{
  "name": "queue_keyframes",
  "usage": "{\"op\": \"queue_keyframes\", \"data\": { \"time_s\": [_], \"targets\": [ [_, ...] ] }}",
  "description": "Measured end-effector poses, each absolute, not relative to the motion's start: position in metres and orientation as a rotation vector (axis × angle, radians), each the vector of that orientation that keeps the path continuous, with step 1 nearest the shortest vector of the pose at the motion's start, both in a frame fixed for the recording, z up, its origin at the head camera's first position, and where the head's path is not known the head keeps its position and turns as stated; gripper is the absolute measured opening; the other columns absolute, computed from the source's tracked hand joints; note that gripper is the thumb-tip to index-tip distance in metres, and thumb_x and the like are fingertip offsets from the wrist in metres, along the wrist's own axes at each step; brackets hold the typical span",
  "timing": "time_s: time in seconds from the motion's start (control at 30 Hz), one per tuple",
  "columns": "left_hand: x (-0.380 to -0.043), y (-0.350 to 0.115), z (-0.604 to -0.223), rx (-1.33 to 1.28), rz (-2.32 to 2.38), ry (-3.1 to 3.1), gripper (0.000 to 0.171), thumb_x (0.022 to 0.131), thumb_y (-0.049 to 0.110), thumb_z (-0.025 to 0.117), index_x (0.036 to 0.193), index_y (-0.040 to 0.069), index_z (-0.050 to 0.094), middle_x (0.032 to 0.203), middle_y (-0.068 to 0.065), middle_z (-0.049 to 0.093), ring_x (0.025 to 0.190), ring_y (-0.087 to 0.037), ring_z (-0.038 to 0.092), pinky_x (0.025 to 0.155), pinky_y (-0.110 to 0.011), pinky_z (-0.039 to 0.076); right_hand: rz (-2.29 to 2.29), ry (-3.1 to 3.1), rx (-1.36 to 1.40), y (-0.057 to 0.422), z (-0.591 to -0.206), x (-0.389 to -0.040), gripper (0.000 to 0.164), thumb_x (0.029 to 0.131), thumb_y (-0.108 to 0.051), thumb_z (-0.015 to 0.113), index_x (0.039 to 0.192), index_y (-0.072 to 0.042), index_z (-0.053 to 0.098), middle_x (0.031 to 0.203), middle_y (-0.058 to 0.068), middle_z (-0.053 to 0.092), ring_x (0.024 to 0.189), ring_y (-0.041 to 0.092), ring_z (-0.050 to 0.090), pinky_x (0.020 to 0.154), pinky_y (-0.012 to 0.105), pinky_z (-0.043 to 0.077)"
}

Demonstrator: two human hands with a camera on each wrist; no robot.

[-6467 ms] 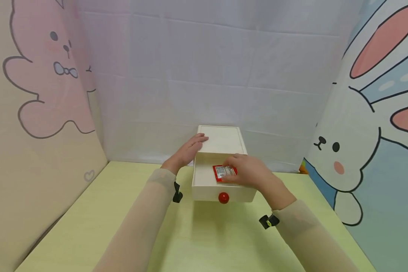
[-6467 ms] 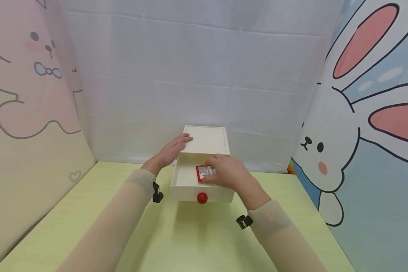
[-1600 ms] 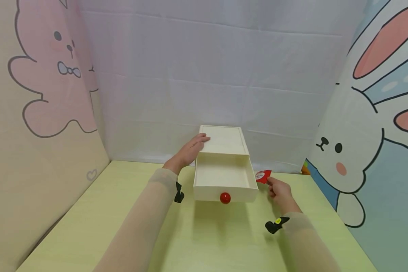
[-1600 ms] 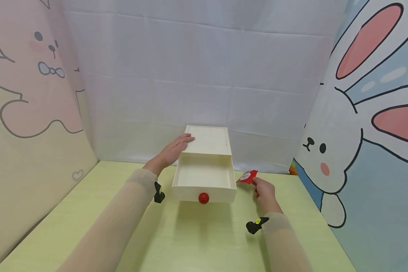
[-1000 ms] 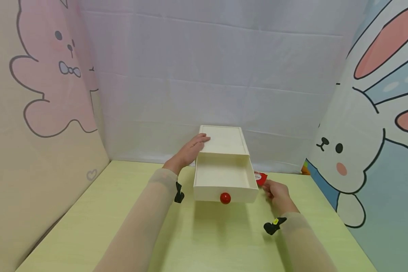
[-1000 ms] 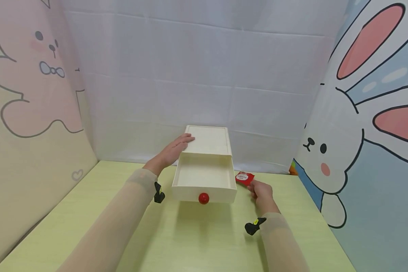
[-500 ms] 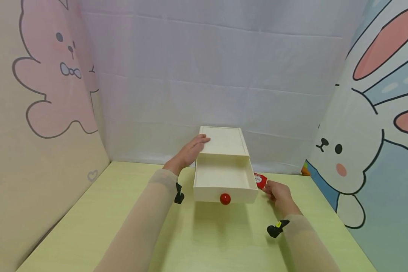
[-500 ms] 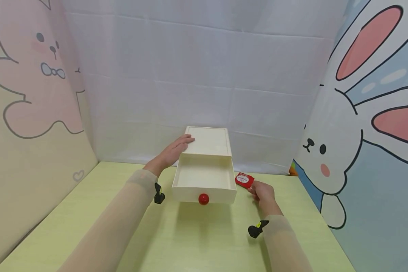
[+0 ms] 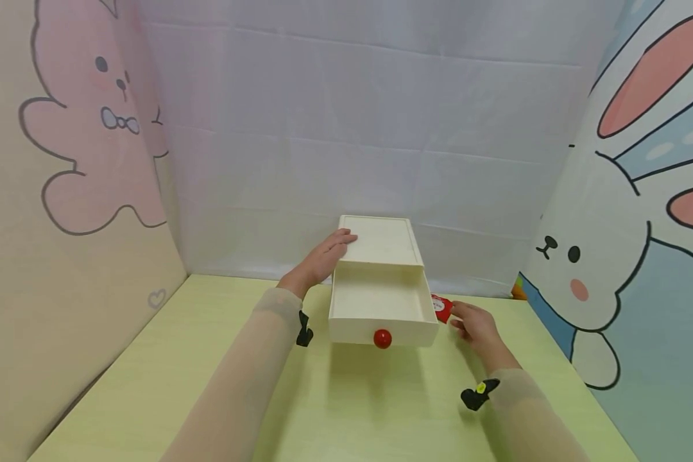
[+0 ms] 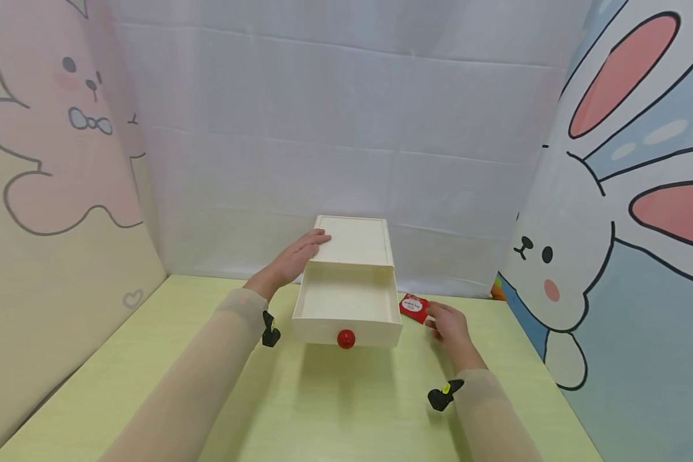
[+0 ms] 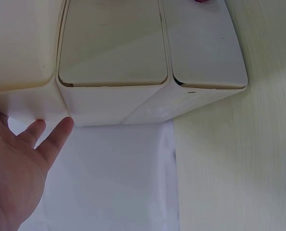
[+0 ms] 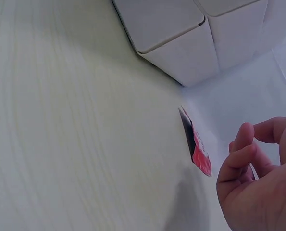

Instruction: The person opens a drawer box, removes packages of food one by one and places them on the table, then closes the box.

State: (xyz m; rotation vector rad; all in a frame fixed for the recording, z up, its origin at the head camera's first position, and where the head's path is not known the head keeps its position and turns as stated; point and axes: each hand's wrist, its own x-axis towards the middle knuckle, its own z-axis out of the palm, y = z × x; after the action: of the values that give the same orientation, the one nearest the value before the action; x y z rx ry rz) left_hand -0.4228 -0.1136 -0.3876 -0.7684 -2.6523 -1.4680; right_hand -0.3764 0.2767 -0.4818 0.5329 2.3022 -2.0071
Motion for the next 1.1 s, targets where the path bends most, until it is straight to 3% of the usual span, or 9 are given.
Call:
{"op": "queue_keyframes", "data": {
  "time_s": [0.4,0.73,0.83,1.1],
  "targets": [
    [-0.422,-0.115,-0.389,-0.771,-1.464,-2.652,0.058,0.119,0.034,0.024,0.170,0.015,0.043,0.185,0.000,0.019,0.174,-0.027,0.011,0.140,-0.055,0.014,-2.011,2.353,0.365,0.261,-0.458,-0.365,0.054,0.111,-0.026,0.060,0.161,-0.005,0.053,0.144,0.013,0.059,0.077,0.005,0.064,0.063,0.018,0.051],
    [-0.426,-0.116,-0.389,-0.768,-1.467,-2.656,0.057,0.118,0.035,0.025,0.170,0.016,0.043,0.185,0.001,0.019,0.173,-0.027,0.012,0.140,-0.055,0.014,-2.110,2.328,0.206,0.255,-0.425,-0.352,0.047,0.112,-0.032,0.062,0.154,-0.011,0.061,0.112,-0.019,0.074,0.079,0.007,0.063,0.066,0.018,0.051],
    [-0.427,-0.116,-0.390,-0.770,-1.463,-2.657,0.058,0.118,0.035,0.025,0.170,0.017,0.044,0.185,0.001,0.020,0.173,-0.027,0.013,0.140,-0.055,0.015,-2.127,2.315,0.153,0.254,-0.417,-0.346,0.041,0.113,-0.032,0.062,0.150,-0.015,0.064,0.111,-0.021,0.073,0.080,0.007,0.062,0.066,0.017,0.050],
    [-0.423,-0.117,-0.388,-0.776,-1.472,-2.648,0.057,0.119,0.035,0.026,0.170,0.016,0.044,0.185,0.000,0.019,0.173,-0.028,0.012,0.140,-0.056,0.014,-2.055,2.384,0.062,0.250,-0.400,-0.334,0.049,0.113,-0.038,0.061,0.156,-0.014,0.058,0.112,-0.023,0.071,0.083,0.008,0.060,0.071,0.019,0.051]
  ]
}}
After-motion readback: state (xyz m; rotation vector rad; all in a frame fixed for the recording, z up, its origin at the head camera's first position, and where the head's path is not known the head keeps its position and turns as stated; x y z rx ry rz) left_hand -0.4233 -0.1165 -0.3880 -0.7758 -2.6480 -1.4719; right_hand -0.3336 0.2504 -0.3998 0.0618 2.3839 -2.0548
